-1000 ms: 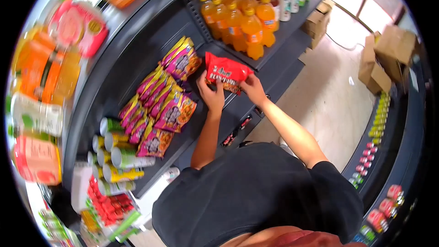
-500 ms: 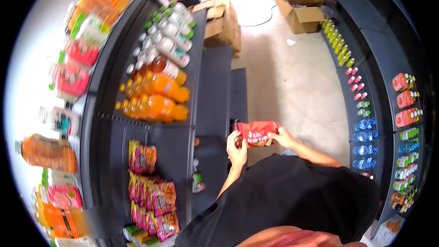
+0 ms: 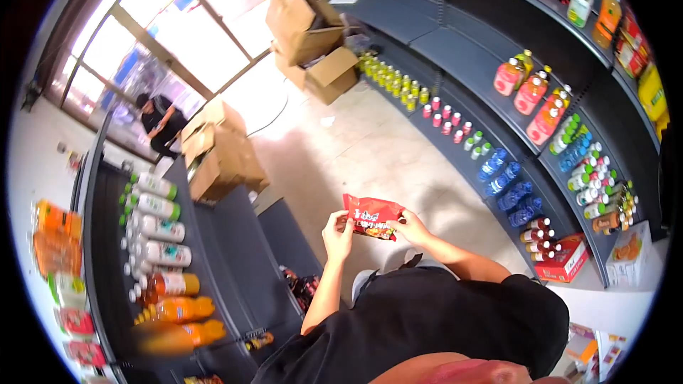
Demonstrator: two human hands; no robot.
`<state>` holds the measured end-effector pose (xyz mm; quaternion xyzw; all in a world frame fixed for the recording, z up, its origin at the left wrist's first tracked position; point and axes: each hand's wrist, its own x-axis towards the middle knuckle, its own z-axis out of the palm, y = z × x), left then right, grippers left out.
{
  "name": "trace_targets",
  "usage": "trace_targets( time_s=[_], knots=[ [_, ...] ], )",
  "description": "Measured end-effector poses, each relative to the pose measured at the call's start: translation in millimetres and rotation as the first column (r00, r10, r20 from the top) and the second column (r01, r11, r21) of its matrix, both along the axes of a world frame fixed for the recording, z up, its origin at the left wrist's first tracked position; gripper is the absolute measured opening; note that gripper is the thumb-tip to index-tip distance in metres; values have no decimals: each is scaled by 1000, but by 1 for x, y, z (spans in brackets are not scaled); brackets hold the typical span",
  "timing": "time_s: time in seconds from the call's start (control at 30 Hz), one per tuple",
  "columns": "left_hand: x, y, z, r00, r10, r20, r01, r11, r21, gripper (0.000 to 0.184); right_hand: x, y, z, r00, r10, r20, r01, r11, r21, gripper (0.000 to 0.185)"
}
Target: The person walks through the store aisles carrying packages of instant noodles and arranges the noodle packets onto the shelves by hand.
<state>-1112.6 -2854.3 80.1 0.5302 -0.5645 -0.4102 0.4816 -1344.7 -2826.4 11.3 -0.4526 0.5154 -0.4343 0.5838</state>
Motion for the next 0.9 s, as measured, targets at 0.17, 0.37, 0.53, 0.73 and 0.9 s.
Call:
trace_targets(
  time_s=[0.17,0.37,0.53,0.73,0.9],
  knots=[
    [-64,-50,-20,976,-196,96,193,980,38,22,-62,-4,-13,973,-229,3,229,973,-25,31],
    [-124,-100,-49,884,-468,11,462,876,139,25,-97,7,-20,887,-455,-77,457,890,5,33],
    [-175,-159,-36,787,-608,-106,616,782,94,30,-123,-29,-15,775,-626,-93,628,778,0,39],
    [-234,-274,-12,758,-651,-53,645,759,-87,47,-171,-143,17,602,-796,-62,743,587,-320,37],
    [-276,-347,31,715,-699,31,688,695,-208,63,-209,-221,121,449,-851,-273,571,508,-645,30]
  ],
)
